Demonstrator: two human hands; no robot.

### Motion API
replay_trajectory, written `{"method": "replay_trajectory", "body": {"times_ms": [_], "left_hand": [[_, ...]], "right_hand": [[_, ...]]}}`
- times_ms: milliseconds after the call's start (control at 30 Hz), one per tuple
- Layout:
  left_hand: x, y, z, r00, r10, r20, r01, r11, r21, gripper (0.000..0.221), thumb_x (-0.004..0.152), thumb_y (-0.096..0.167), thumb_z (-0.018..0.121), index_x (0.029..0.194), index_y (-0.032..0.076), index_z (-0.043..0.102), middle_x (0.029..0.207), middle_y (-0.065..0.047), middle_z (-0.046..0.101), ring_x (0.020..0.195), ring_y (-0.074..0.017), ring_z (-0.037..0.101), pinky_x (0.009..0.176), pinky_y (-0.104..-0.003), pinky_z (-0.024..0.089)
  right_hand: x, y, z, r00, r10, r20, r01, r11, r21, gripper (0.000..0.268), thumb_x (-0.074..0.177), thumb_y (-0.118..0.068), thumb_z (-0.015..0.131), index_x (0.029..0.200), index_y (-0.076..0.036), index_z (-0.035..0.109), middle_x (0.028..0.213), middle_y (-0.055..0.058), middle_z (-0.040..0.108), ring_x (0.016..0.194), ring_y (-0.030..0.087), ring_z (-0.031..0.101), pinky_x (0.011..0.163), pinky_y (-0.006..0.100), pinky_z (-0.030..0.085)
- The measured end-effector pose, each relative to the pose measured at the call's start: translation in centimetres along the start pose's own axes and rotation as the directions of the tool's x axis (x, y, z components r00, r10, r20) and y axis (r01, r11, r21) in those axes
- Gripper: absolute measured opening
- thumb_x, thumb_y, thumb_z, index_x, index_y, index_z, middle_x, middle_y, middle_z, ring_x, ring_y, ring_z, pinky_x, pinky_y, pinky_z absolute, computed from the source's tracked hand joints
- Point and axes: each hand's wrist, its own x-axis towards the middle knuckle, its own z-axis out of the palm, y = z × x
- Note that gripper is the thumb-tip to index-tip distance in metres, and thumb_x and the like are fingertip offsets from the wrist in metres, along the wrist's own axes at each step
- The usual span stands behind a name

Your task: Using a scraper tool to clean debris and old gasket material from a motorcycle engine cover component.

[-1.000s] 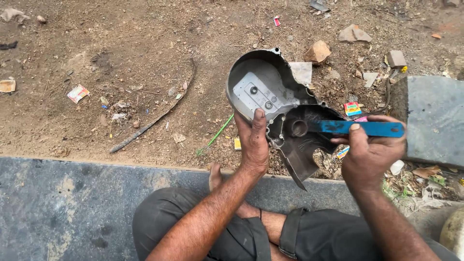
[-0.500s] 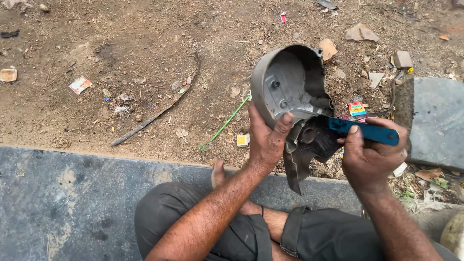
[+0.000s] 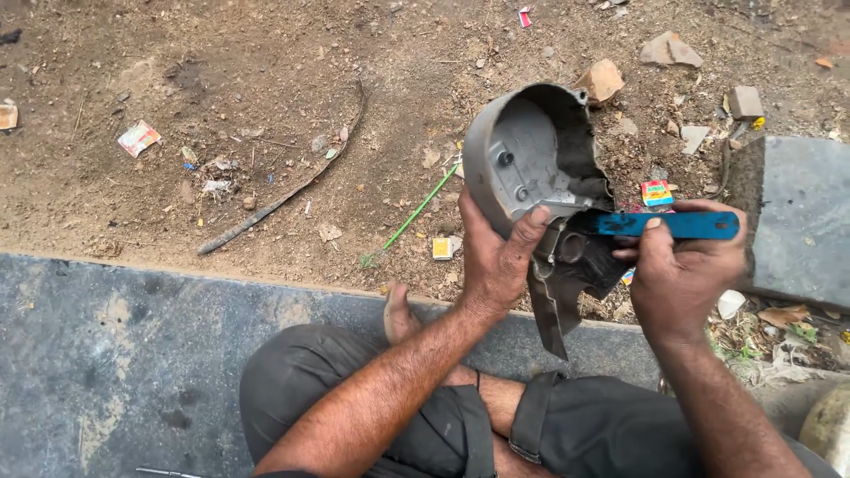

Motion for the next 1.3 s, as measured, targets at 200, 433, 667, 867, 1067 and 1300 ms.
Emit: {"method": "replay_trajectory", "body": {"times_ms": [200, 433, 667, 867, 1067, 1300], "left_hand": [[0.2, 0.4, -0.1, 0.997, 0.070, 0.040, -0.070, 0.998, 0.001, 0.111, 0.090, 0.067, 0.066, 0.158, 0.003, 0.007, 0.139, -0.025, 0.042, 0.138, -0.0361, 0.051, 0.114, -0.051, 0.052], [0.4, -0.3, -0.1, 1.000, 0.022, -0.007, -0.021, 0.999, 0.045, 0.112, 0.090, 0.070, 0.064, 0.158, 0.002, 0.005, 0.137, -0.025, 0.042, 0.138, -0.0363, 0.050, 0.115, -0.050, 0.051], [-0.2, 1.0, 0.3, 0.999, 0.010, 0.043, -0.014, 0.997, 0.076, 0.114, 0.089, 0.068, 0.066, 0.159, 0.000, 0.007, 0.138, -0.024, 0.047, 0.135, -0.0328, 0.056, 0.112, -0.045, 0.053], [-1.3, 1.8, 1.1, 0.994, 0.097, 0.045, -0.099, 0.994, 0.042, 0.111, 0.090, 0.056, 0.075, 0.162, 0.000, 0.010, 0.145, -0.023, 0.050, 0.135, -0.0281, 0.058, 0.114, -0.041, 0.052], [-1.1, 1.5, 0.8, 0.997, 0.073, 0.007, -0.074, 0.995, 0.066, 0.104, 0.091, 0.046, 0.076, 0.161, 0.000, 0.014, 0.144, -0.022, 0.049, 0.133, -0.0282, 0.058, 0.113, -0.041, 0.052], [1.1, -1.1, 0.0, 0.998, 0.011, -0.059, -0.020, 0.987, -0.158, 0.100, 0.090, 0.053, 0.071, 0.157, 0.001, 0.016, 0.147, -0.025, 0.041, 0.140, -0.0336, 0.046, 0.121, -0.050, 0.042]], "right_hand": [[-1.3, 0.3, 0.1, 0.971, -0.238, 0.005, 0.234, 0.951, -0.203, 0.027, 0.117, 0.009, 0.057, 0.132, 0.008, 0.035, 0.115, 0.024, 0.059, 0.092, 0.027, 0.075, 0.075, 0.032, 0.067], [-1.6, 0.2, 0.0, 0.977, -0.215, -0.004, 0.212, 0.965, -0.152, 0.027, 0.120, 0.006, 0.057, 0.134, 0.006, 0.034, 0.112, 0.023, 0.062, 0.090, 0.026, 0.077, 0.077, 0.030, 0.067], [-1.7, 1.6, -0.5, 0.964, -0.266, 0.007, 0.256, 0.917, -0.306, 0.027, 0.117, 0.006, 0.060, 0.131, 0.006, 0.036, 0.105, 0.019, 0.063, 0.086, 0.022, 0.075, 0.072, 0.026, 0.065], [-1.5, 0.0, 0.6, 0.954, -0.296, 0.051, 0.279, 0.811, -0.514, 0.026, 0.111, 0.007, 0.063, 0.126, 0.006, 0.042, 0.090, 0.013, 0.066, 0.078, 0.021, 0.074, 0.067, 0.026, 0.058], [-1.3, 1.8, 1.2, 0.984, -0.169, -0.055, 0.149, 0.953, -0.265, 0.025, 0.108, 0.011, 0.059, 0.127, 0.004, 0.044, 0.103, 0.017, 0.060, 0.085, 0.025, 0.069, 0.075, 0.032, 0.061], [0.0, 0.0, 0.6, 0.979, 0.183, -0.094, -0.133, 0.913, 0.387, 0.026, 0.109, 0.004, 0.057, 0.131, 0.001, 0.043, 0.112, 0.018, 0.061, 0.090, 0.028, 0.074, 0.074, 0.040, 0.068]]}}
